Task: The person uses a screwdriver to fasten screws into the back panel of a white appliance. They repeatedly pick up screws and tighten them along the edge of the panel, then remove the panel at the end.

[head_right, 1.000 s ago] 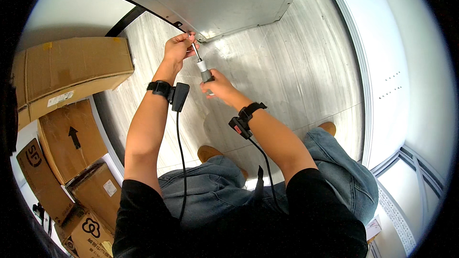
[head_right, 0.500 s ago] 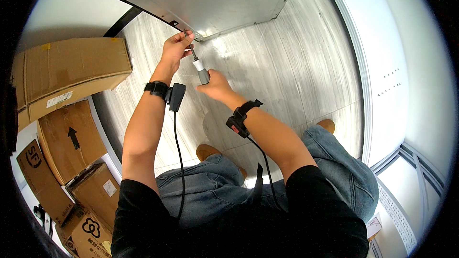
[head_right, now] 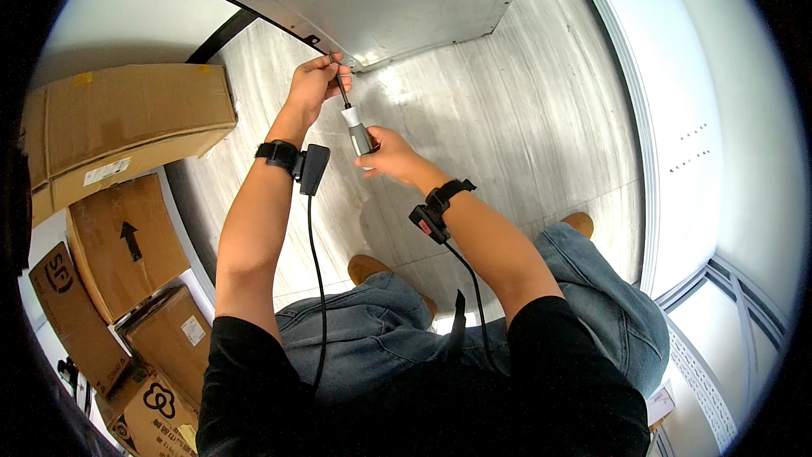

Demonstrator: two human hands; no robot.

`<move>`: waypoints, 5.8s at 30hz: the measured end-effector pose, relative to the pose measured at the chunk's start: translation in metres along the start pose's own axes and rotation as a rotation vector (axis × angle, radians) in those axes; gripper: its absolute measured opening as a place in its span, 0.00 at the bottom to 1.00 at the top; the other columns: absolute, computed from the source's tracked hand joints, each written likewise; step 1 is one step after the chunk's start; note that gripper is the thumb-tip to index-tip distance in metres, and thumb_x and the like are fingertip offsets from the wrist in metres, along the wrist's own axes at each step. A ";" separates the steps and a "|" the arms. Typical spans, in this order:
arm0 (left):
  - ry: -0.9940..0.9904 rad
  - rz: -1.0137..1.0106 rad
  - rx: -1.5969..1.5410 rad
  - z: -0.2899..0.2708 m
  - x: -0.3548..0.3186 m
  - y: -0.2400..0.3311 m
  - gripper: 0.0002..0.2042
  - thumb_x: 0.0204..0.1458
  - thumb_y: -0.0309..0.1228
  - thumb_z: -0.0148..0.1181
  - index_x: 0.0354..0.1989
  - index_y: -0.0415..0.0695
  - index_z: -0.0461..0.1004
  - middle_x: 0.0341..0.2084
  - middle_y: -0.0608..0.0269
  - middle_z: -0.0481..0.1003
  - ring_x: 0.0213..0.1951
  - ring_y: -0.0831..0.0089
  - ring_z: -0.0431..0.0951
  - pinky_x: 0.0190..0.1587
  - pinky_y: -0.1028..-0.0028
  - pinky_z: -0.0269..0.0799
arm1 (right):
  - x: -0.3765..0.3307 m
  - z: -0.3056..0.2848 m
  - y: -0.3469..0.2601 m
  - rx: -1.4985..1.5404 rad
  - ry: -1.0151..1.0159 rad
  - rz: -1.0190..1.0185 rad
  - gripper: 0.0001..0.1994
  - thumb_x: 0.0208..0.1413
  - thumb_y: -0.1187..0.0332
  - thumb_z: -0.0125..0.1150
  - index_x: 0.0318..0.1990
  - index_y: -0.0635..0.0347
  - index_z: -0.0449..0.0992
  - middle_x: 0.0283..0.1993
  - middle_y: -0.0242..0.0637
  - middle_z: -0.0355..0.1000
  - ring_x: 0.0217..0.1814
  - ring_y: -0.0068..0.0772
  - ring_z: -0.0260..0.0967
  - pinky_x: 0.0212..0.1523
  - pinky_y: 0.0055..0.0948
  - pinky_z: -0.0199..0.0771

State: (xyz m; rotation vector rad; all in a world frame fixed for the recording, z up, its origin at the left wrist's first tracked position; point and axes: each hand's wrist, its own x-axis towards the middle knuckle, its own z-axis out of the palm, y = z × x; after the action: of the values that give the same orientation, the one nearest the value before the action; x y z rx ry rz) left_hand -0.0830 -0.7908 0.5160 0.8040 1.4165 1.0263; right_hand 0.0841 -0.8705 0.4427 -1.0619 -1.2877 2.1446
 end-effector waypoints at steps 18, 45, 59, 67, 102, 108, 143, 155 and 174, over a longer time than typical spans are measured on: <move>0.103 0.048 0.004 0.008 0.004 -0.004 0.09 0.57 0.23 0.47 0.43 0.37 0.71 0.27 0.62 0.75 0.24 0.76 0.75 0.27 0.78 0.72 | -0.009 -0.010 -0.009 0.167 -0.020 0.124 0.21 0.52 0.66 0.59 0.52 0.58 0.63 0.45 0.36 0.69 0.44 0.29 0.69 0.40 0.36 0.75; 0.088 0.002 -0.017 0.005 0.001 -0.004 0.10 0.55 0.23 0.51 0.46 0.36 0.70 0.29 0.61 0.73 0.26 0.75 0.76 0.30 0.76 0.79 | -0.014 0.000 -0.005 0.299 0.032 0.071 0.23 0.49 0.71 0.61 0.53 0.60 0.63 0.39 0.34 0.66 0.42 0.30 0.69 0.38 0.30 0.75; 0.085 -0.005 -0.131 0.008 0.003 0.000 0.10 0.60 0.33 0.47 0.39 0.39 0.69 0.29 0.60 0.74 0.29 0.70 0.76 0.34 0.72 0.76 | -0.008 0.003 0.002 -0.042 0.176 -0.035 0.24 0.49 0.66 0.66 0.49 0.66 0.61 0.42 0.39 0.64 0.40 0.28 0.67 0.34 0.30 0.77; 0.149 0.011 -0.046 0.012 0.009 -0.007 0.09 0.60 0.33 0.46 0.38 0.42 0.71 0.27 0.62 0.76 0.28 0.75 0.76 0.31 0.75 0.70 | -0.002 0.006 0.013 -0.249 0.319 -0.160 0.27 0.45 0.63 0.69 0.47 0.65 0.59 0.41 0.42 0.64 0.34 0.28 0.67 0.27 0.28 0.70; -0.766 0.050 -0.092 0.438 -0.089 0.111 0.07 0.52 0.28 0.59 0.37 0.41 0.71 0.28 0.66 0.74 0.30 0.77 0.72 0.35 0.78 0.69 | -0.478 -0.282 -0.248 -0.157 0.658 0.059 0.17 0.58 0.54 0.52 0.38 0.62 0.71 0.17 0.27 0.65 0.11 0.11 0.53 0.10 0.13 0.48; -0.715 0.178 0.230 0.504 -0.051 0.045 0.06 0.49 0.28 0.62 0.33 0.39 0.75 0.26 0.68 0.75 0.27 0.81 0.71 0.33 0.81 0.67 | -0.448 -0.322 -0.219 -0.024 0.722 0.114 0.18 0.58 0.53 0.53 0.37 0.61 0.70 0.17 0.26 0.65 0.12 0.12 0.56 0.11 0.12 0.48; -0.453 0.021 -0.401 0.430 -0.113 0.063 0.15 0.59 0.25 0.34 0.51 0.36 0.63 0.42 0.49 0.74 0.39 0.62 0.77 0.42 0.70 0.75 | -0.408 -0.276 -0.237 -0.441 0.553 0.169 0.17 0.56 0.49 0.54 0.30 0.53 0.67 0.20 0.25 0.63 0.16 0.14 0.56 0.16 0.15 0.52; -0.235 -0.206 -0.572 0.255 -0.149 0.096 0.14 0.58 0.26 0.33 0.47 0.37 0.66 0.36 0.52 0.75 0.30 0.70 0.76 0.37 0.72 0.77 | -0.331 -0.094 -0.274 -0.542 0.421 0.395 0.20 0.54 0.47 0.53 0.36 0.55 0.67 0.25 0.27 0.64 0.19 0.17 0.58 0.20 0.19 0.57; -0.196 -0.270 -0.142 0.224 -0.074 0.017 0.13 0.59 0.26 0.45 0.51 0.44 0.68 0.34 0.65 0.73 0.33 0.74 0.76 0.35 0.75 0.75 | -0.247 -0.086 -0.084 0.296 0.523 0.254 0.18 0.59 0.49 0.49 0.47 0.53 0.66 0.35 0.29 0.68 0.31 0.21 0.66 0.31 0.26 0.66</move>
State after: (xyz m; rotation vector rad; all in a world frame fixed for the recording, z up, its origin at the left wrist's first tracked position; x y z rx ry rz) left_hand 0.1459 -0.8213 0.5688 0.5742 1.2307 0.8071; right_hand 0.3026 -0.9504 0.5894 -1.5765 -0.6039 1.9496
